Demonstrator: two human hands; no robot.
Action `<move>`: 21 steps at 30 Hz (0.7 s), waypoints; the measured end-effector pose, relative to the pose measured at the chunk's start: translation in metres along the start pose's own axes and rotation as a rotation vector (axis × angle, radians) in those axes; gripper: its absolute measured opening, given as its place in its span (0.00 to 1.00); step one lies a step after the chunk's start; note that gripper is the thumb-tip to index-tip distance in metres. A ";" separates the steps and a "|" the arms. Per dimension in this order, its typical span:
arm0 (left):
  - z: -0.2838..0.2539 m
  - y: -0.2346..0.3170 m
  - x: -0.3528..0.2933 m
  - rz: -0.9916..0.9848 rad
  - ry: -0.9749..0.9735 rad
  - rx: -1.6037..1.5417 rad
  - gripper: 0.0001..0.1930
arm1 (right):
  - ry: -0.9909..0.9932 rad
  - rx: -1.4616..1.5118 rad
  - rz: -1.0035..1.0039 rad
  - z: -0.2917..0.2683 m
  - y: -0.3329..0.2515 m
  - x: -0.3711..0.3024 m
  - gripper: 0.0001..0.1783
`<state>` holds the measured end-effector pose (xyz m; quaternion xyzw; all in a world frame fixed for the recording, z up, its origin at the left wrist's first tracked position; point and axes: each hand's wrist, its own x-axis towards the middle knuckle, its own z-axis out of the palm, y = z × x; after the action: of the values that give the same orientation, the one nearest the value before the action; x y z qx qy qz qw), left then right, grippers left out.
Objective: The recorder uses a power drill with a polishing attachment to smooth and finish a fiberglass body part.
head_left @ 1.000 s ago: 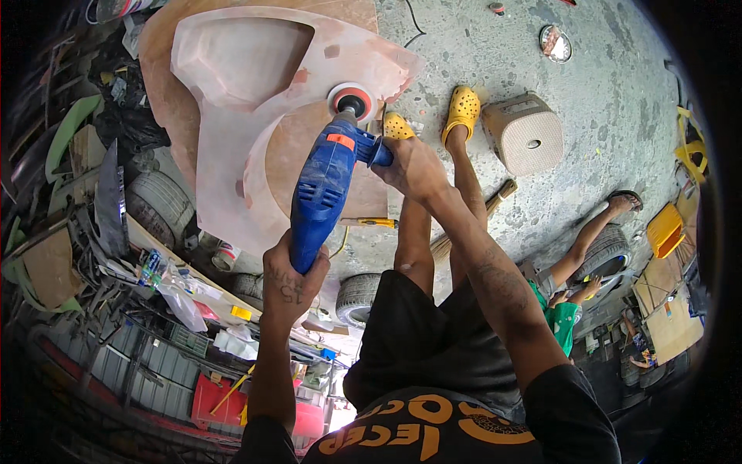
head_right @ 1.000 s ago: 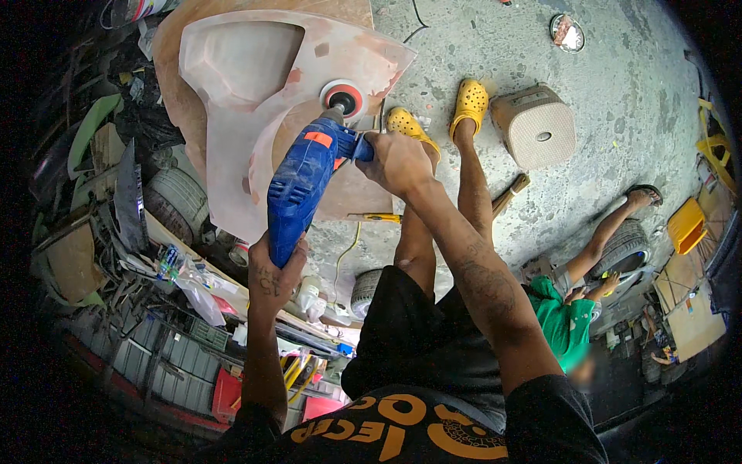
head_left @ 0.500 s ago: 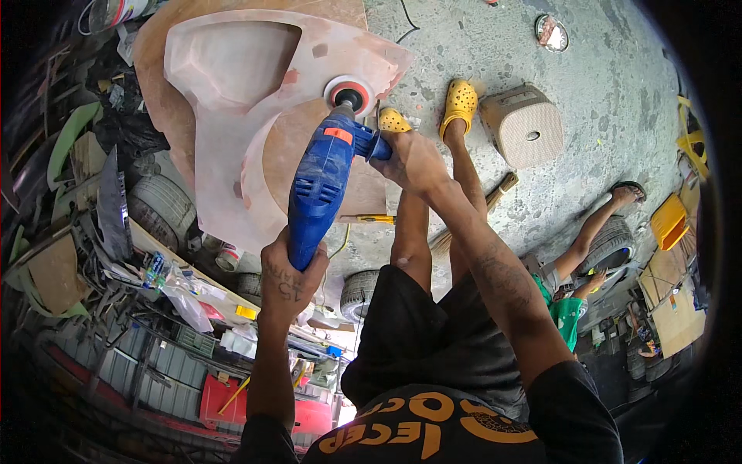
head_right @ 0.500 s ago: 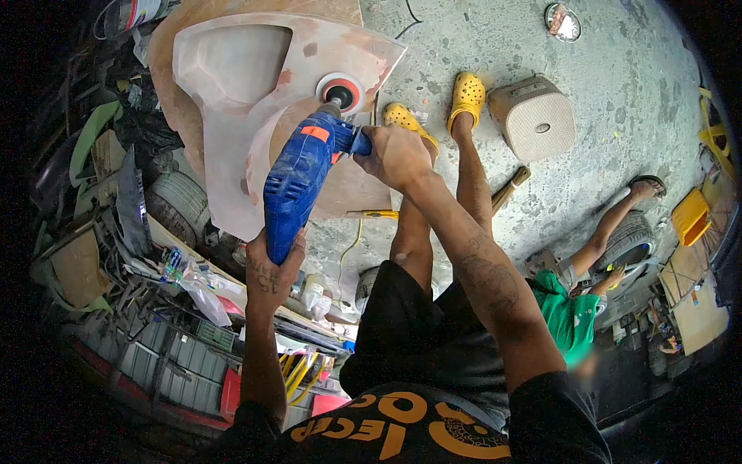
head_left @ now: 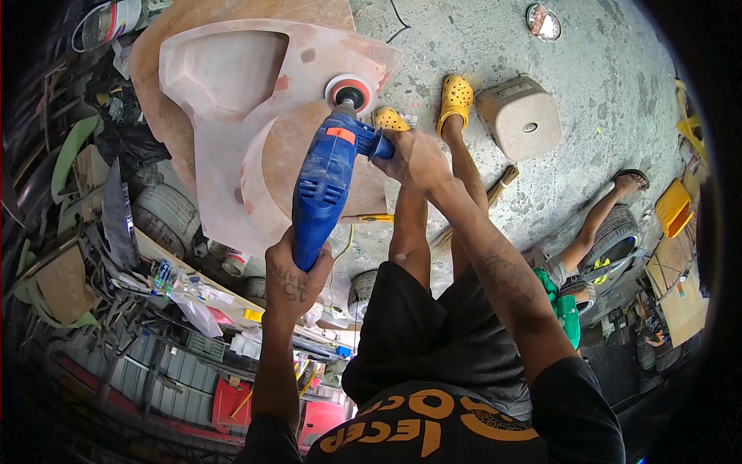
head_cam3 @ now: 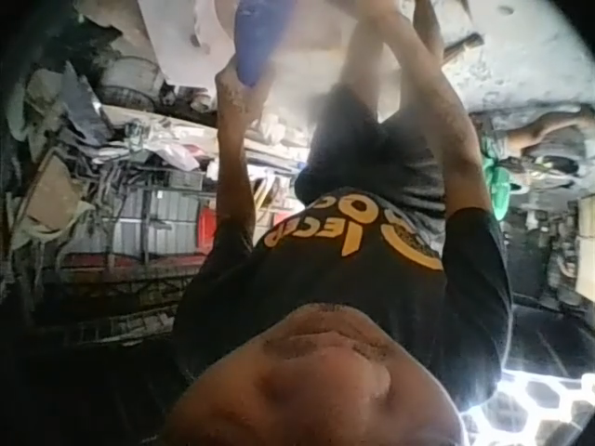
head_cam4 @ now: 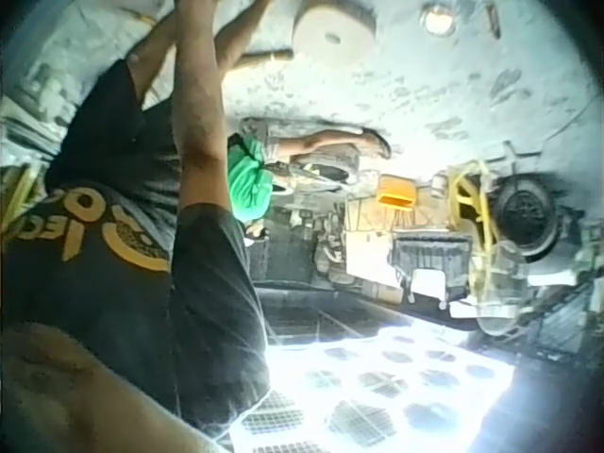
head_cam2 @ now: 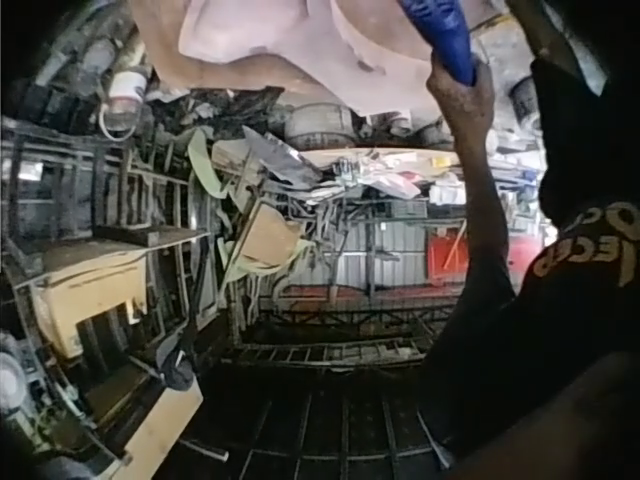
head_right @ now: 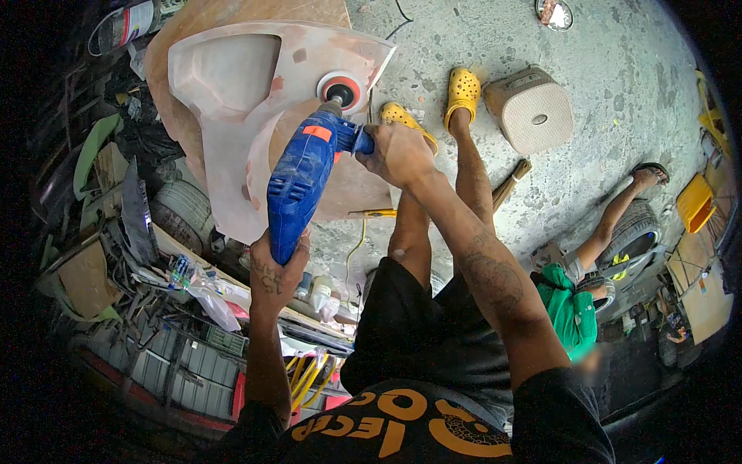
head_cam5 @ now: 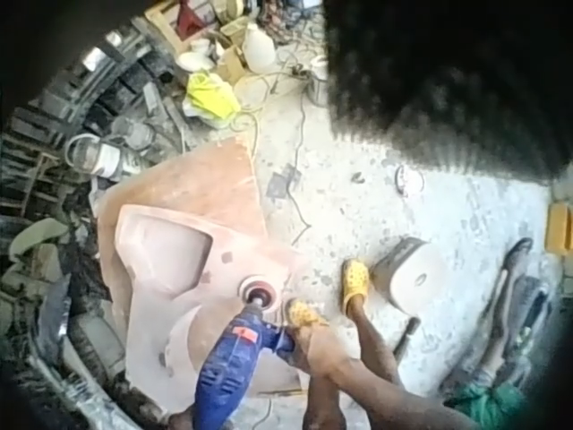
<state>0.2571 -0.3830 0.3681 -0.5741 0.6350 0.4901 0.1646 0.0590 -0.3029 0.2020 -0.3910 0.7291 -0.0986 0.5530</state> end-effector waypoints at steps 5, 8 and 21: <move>0.000 -0.008 -0.001 -0.021 0.012 -0.020 0.10 | 0.025 0.013 -0.040 0.006 -0.001 0.005 0.18; -0.001 -0.015 -0.002 -0.068 0.017 -0.056 0.10 | 0.068 -0.017 -0.087 0.015 0.000 0.011 0.18; -0.006 -0.008 -0.002 -0.166 -0.006 -0.081 0.10 | 0.048 0.012 -0.098 0.010 -0.005 0.010 0.17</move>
<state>0.2673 -0.3854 0.3692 -0.6295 0.5644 0.5016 0.1833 0.0697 -0.3102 0.1938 -0.4205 0.7215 -0.1393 0.5322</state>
